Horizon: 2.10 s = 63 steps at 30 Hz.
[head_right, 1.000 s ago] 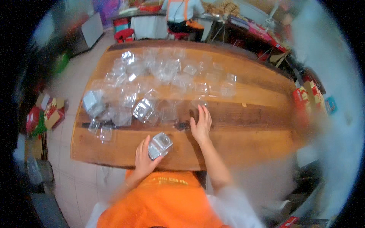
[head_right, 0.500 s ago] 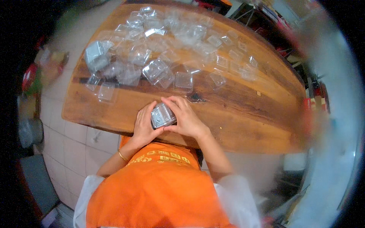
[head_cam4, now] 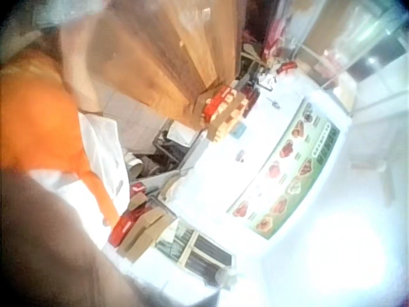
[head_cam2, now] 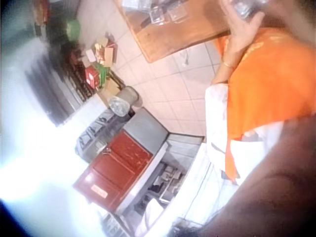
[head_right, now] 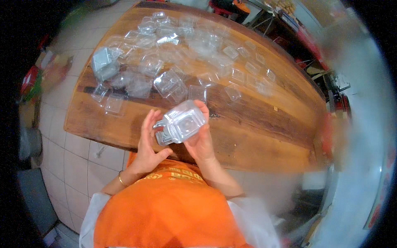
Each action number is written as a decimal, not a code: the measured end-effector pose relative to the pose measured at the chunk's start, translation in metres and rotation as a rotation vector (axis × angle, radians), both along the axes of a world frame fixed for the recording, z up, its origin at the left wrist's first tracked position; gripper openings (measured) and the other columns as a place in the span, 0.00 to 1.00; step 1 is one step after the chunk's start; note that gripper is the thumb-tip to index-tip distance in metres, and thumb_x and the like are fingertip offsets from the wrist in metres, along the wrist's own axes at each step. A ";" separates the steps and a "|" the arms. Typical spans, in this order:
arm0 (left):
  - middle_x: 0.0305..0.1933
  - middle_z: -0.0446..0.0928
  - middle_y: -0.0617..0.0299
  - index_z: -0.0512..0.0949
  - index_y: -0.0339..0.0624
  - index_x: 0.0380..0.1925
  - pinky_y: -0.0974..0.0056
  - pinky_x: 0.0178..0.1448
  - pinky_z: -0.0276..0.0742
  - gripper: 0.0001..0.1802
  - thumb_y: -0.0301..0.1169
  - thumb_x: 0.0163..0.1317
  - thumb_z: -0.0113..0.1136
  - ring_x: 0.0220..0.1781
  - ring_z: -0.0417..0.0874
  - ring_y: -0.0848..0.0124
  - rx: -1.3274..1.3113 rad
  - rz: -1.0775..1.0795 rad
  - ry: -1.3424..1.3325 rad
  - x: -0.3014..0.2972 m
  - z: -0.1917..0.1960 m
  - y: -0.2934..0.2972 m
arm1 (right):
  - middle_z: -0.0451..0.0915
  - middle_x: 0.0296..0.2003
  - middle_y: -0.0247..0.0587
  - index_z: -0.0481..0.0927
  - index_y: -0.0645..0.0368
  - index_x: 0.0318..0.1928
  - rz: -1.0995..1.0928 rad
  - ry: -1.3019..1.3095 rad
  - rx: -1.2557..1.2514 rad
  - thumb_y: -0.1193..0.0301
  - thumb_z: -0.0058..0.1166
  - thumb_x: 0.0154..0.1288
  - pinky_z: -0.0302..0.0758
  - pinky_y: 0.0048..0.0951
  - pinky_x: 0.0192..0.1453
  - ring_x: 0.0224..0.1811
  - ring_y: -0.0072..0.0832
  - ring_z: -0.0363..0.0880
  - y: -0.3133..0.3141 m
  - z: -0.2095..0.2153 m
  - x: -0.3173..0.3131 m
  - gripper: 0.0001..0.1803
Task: The person repeatedly picks up clear plastic container lids and bases from a wooden table and snaps them together to form complete containers. The person handles the items one at a time, assembling them and placing the finished units back onto the table.
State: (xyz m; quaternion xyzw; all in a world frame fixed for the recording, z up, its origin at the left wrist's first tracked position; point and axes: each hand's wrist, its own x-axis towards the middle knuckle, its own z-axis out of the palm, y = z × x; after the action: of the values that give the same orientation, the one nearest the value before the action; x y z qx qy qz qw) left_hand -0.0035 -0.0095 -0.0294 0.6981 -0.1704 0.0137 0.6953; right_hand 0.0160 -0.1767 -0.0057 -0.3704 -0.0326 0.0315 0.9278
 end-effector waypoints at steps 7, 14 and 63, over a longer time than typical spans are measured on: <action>0.70 0.52 0.50 0.39 0.38 0.72 0.56 0.73 0.58 0.51 0.38 0.61 0.65 0.72 0.58 0.63 -0.488 0.071 0.167 -0.002 0.012 -0.012 | 0.65 0.54 0.45 0.70 0.57 0.48 -0.070 -0.317 -0.839 0.42 0.48 0.68 0.64 0.36 0.62 0.58 0.35 0.65 0.013 -0.013 -0.010 0.29; 0.58 0.65 0.55 0.57 0.37 0.62 0.63 0.62 0.70 0.33 0.34 0.64 0.62 0.59 0.70 0.70 -0.429 0.059 0.174 -0.002 0.013 0.003 | 0.68 0.49 0.46 0.76 0.60 0.41 -0.158 -0.555 -1.292 0.56 0.56 0.67 0.67 0.35 0.53 0.50 0.34 0.68 0.007 0.011 -0.020 0.18; 0.58 0.66 0.57 0.58 0.38 0.68 0.64 0.64 0.65 0.38 0.53 0.68 0.54 0.57 0.69 0.71 -0.205 -0.243 0.277 -0.008 0.019 -0.010 | 0.72 0.25 0.30 0.75 0.60 0.36 0.201 -0.190 -0.913 0.74 0.65 0.59 0.67 0.20 0.30 0.26 0.16 0.69 -0.018 0.021 -0.041 0.10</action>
State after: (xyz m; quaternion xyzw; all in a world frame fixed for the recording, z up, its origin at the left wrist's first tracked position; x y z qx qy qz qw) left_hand -0.0112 -0.0194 -0.0107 0.5933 -0.1541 -0.1491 0.7759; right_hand -0.0250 -0.1951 0.0154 -0.7365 -0.1357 0.0983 0.6554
